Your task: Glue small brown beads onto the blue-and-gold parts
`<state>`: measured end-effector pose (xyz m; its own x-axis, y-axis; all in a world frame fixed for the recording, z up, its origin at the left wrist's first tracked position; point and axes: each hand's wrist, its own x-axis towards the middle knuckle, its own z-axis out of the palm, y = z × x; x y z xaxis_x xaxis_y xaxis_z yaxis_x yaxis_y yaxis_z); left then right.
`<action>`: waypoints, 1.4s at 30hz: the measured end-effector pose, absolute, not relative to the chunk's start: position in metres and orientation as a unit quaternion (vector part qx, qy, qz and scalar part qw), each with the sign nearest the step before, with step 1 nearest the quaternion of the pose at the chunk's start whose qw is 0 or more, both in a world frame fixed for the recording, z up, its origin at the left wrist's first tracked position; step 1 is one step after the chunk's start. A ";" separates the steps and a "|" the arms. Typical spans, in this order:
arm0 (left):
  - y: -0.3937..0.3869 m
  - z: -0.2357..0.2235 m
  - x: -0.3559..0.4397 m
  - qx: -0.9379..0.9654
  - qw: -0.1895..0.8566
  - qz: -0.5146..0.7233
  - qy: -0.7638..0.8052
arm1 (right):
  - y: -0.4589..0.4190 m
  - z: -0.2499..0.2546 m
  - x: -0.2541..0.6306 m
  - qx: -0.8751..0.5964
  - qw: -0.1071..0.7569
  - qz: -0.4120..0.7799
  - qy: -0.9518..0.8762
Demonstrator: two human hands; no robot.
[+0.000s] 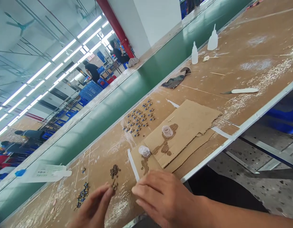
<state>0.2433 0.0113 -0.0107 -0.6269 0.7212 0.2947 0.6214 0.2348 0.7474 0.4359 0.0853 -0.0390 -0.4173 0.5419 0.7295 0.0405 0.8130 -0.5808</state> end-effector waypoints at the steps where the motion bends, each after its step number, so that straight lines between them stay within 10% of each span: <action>1: 0.027 -0.005 0.235 0.411 0.088 0.434 0.797 | 0.086 -0.040 0.439 -0.168 0.506 0.253 -0.807; 14: 0.209 -0.026 0.182 0.481 0.255 0.259 0.798 | 0.099 -0.066 0.438 -0.161 0.543 0.199 -0.800; 23: 0.098 0.028 0.159 0.495 0.056 0.261 0.827 | 0.096 -0.079 0.439 -0.147 0.544 0.219 -0.797; 42: -0.010 -0.047 0.188 0.674 -0.156 0.115 0.713 | 0.094 -0.080 0.437 -0.150 0.518 0.211 -0.815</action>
